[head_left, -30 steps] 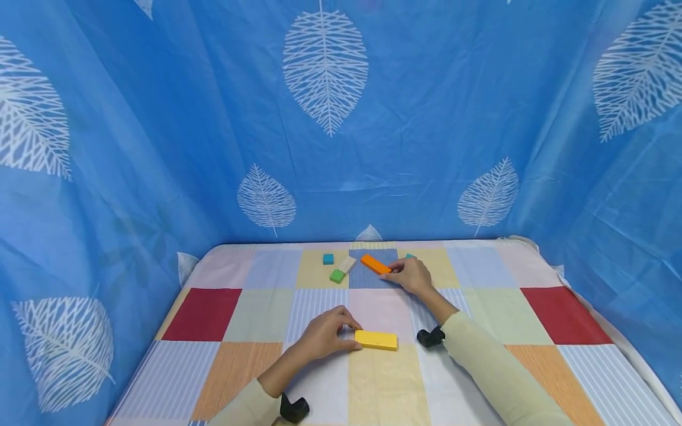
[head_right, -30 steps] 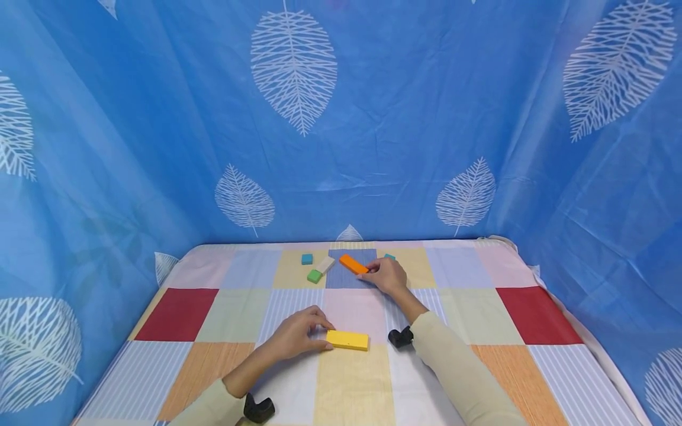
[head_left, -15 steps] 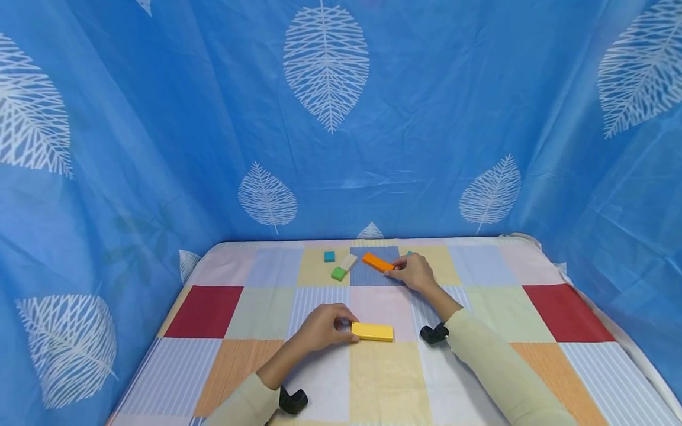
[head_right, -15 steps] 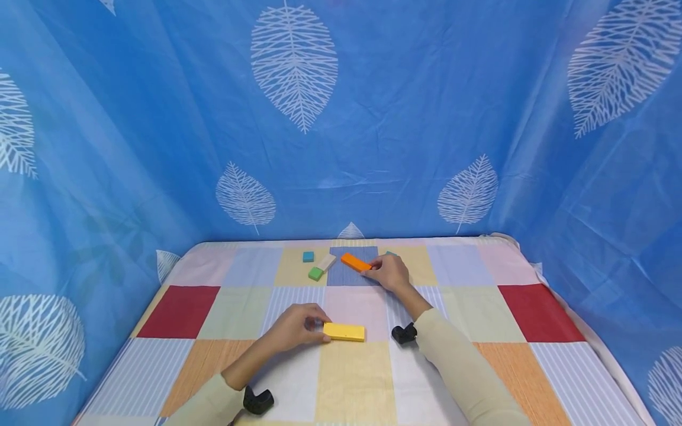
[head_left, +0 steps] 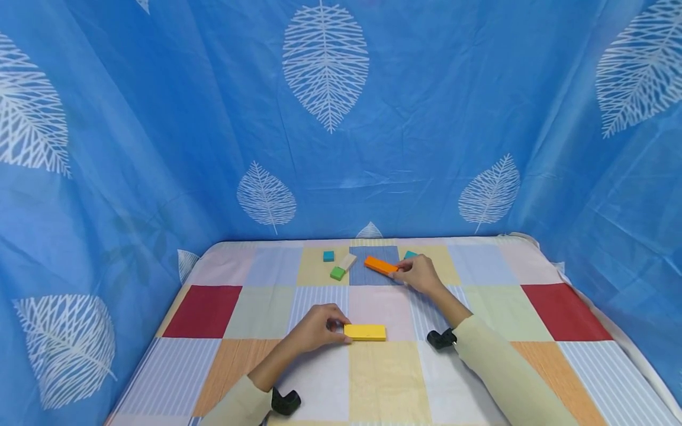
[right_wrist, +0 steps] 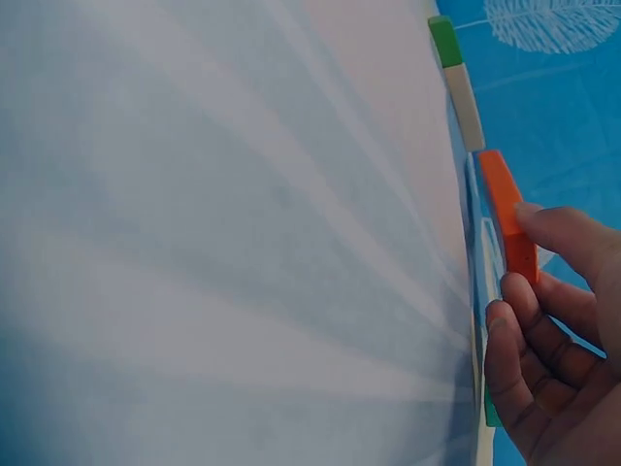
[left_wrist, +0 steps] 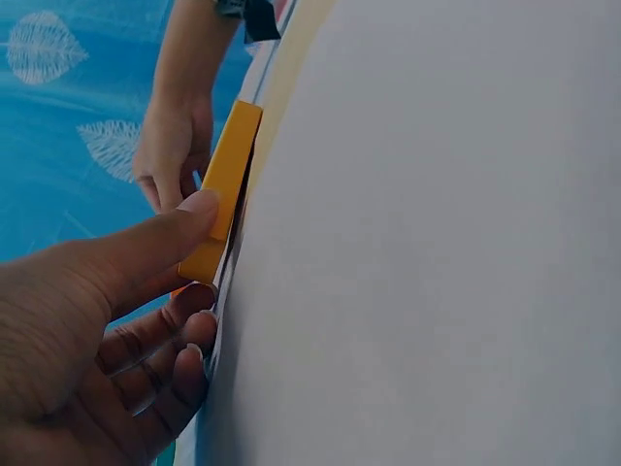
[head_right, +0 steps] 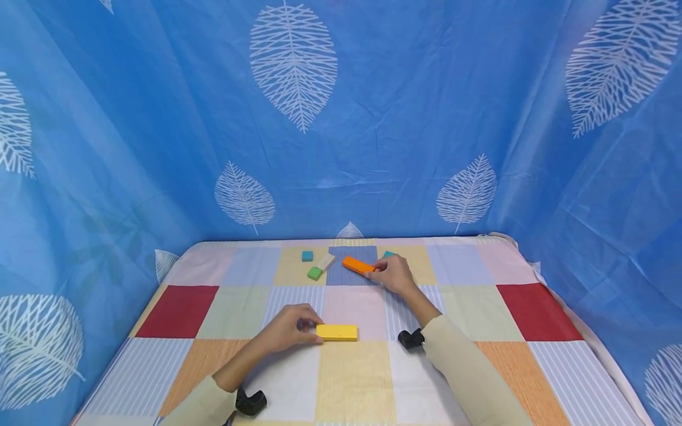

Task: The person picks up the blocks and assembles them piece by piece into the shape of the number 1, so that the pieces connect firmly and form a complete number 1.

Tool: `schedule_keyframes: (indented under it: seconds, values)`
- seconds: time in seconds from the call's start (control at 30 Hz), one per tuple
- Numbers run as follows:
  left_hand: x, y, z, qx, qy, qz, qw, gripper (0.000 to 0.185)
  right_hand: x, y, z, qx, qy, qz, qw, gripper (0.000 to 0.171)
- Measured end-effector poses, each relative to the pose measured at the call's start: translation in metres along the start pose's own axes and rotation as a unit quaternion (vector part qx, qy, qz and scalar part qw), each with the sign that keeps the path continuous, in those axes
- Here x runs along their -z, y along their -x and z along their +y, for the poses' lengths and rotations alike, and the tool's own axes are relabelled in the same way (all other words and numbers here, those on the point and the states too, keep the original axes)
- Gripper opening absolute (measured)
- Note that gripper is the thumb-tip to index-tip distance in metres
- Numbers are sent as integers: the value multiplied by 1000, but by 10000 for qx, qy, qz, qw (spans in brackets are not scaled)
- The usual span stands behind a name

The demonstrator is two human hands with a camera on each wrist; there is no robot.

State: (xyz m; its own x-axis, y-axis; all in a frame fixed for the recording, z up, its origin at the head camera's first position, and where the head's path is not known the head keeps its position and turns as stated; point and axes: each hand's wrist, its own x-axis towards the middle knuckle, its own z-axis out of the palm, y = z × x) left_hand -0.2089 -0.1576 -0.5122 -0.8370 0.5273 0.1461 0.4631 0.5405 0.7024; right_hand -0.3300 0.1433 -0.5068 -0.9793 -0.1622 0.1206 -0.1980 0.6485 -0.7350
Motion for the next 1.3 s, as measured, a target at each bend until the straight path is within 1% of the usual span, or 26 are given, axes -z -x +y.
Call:
schedule_keyframes:
  seconds: [0.23, 0.43, 0.6, 0.87, 1.07, 1.3]
  values:
    - [4, 7, -3, 6, 228, -87, 9997, 25, 2, 14, 0, 38, -43, -15, 10000, 30]
    - [7, 10, -6, -54, 226, -67, 9997, 27, 1, 25, -5, 23, -106, -100, 9999, 27]
    - [8, 11, -7, 22, 180, 10, 9998, 27, 0, 32, -10, 45, -205, -199, 9996, 24]
    - [8, 13, -7, 69, 211, -12, 9998, 27, -4, 40, -15, -18, -212, -306, 9993, 24]
    - [8, 13, -7, 80, 272, -1, 9996, 26, -9, 46, -19, 112, -326, -392, 9986, 20]
    - [8, 14, -8, 131, 273, 24, 9995, 26, -14, 53, -27, 55, -227, -549, 9982, 18]
